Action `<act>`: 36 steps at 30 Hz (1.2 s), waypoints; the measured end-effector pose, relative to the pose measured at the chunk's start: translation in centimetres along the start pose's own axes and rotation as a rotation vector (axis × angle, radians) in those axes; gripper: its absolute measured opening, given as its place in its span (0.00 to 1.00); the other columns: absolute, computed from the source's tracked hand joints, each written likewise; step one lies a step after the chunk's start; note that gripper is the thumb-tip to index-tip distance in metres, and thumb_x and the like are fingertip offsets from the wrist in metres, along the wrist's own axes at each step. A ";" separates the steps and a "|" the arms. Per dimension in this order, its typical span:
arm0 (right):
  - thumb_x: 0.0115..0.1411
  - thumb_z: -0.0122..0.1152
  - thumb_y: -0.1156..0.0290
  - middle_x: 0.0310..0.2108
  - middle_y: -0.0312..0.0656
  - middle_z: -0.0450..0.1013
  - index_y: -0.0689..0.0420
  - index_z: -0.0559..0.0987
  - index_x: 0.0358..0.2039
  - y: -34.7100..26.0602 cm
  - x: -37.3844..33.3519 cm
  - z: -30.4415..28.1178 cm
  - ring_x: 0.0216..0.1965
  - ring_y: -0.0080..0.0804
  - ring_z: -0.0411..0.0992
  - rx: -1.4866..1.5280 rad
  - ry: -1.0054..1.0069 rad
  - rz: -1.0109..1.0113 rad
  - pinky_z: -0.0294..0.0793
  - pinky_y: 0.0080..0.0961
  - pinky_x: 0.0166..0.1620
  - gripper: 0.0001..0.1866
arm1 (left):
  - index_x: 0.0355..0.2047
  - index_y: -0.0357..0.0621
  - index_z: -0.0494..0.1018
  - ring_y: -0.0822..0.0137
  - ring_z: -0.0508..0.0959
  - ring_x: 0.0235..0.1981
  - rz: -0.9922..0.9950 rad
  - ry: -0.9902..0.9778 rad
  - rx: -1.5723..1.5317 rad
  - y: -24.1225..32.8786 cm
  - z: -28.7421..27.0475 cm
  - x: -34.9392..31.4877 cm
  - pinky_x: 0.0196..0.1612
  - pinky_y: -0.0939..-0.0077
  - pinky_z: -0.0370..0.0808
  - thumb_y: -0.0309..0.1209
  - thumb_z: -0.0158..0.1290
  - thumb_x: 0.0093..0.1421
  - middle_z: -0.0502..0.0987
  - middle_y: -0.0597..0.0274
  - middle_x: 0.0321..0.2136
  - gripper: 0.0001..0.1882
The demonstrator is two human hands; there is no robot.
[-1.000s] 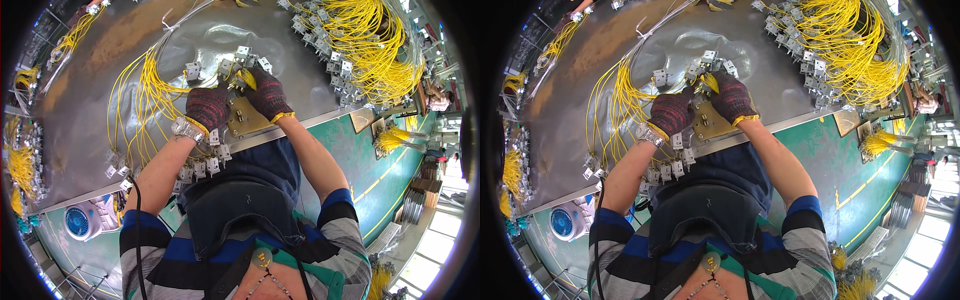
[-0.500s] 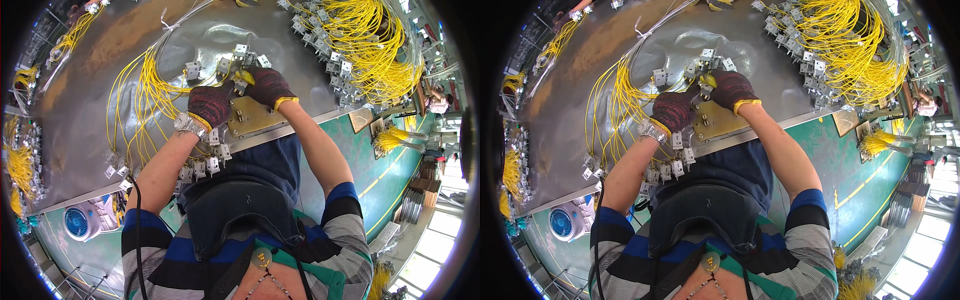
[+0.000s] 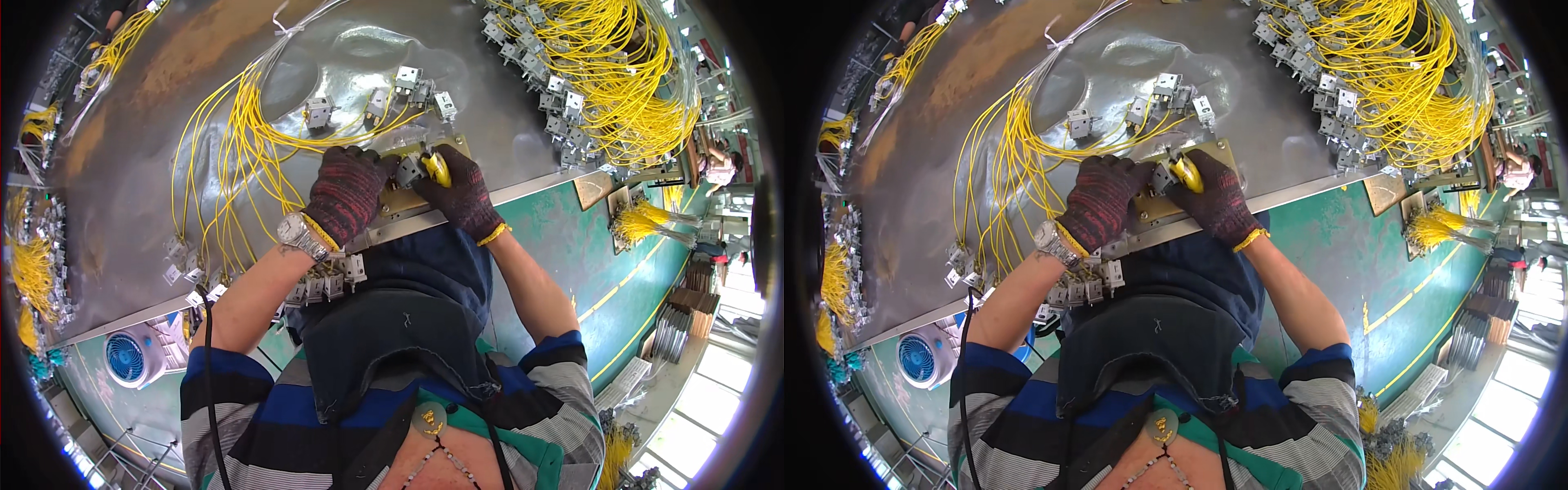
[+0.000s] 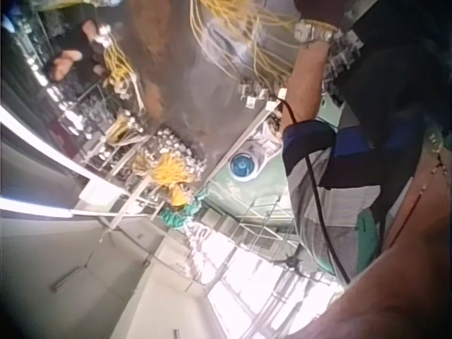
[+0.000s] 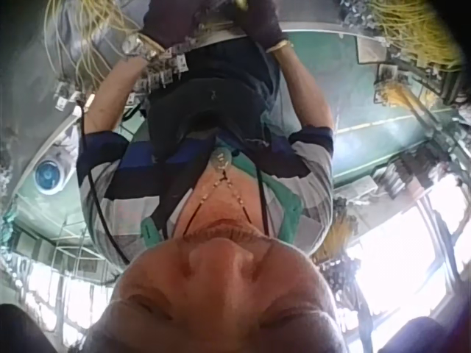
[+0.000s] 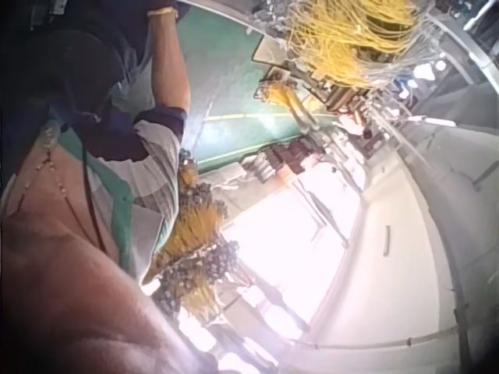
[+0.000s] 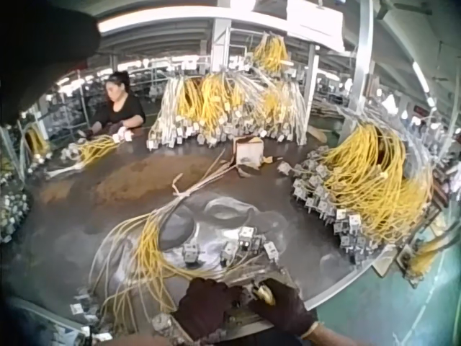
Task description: Assembling small electrical components with yellow wires onto a metal mounting jig using a hand tool.
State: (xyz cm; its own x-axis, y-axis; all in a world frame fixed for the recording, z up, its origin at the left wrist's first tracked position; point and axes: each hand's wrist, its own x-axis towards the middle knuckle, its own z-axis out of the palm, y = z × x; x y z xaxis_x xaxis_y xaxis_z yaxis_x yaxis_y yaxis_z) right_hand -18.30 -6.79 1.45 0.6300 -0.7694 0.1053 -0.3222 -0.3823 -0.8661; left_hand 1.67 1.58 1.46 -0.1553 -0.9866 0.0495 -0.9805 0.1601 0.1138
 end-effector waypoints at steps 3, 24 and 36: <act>0.55 0.72 0.70 0.34 0.45 0.79 0.60 0.77 0.45 -0.7 -0.4 0.6 0.36 0.37 0.80 -0.074 0.034 -0.021 0.78 0.35 0.41 0.19 | 0.54 0.53 0.76 0.58 0.79 0.47 0.011 -0.022 -0.002 0.1 0.2 0.0 0.49 0.58 0.69 0.37 0.62 0.49 0.81 0.60 0.41 0.29; 0.53 0.70 0.75 0.48 0.44 0.77 0.58 0.72 0.60 -3.2 -2.0 -5.9 0.44 0.27 0.77 -0.135 -0.237 0.389 0.79 0.27 0.47 0.32 | 0.44 0.51 0.79 0.54 0.79 0.46 0.045 0.126 -0.431 1.2 1.7 2.2 0.50 0.56 0.71 0.53 0.67 0.46 0.81 0.60 0.40 0.29; 0.53 0.67 0.73 0.48 0.49 0.79 0.55 0.82 0.50 -6.0 -3.5 -6.1 0.48 0.50 0.78 -0.350 -0.170 -0.081 0.78 0.38 0.51 0.21 | 0.44 0.56 0.78 0.57 0.79 0.43 0.031 0.099 -0.437 1.4 2.1 2.1 0.48 0.58 0.70 0.53 0.67 0.46 0.81 0.63 0.35 0.27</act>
State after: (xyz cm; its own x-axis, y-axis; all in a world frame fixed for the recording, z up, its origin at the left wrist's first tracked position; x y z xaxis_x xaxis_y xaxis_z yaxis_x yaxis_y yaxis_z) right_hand -22.88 -4.90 9.20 0.7617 -0.6453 0.0583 -0.4700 -0.6122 -0.6359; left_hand -0.26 -0.34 -0.34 -0.1505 -0.9769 0.1521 -0.8295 0.2084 0.5182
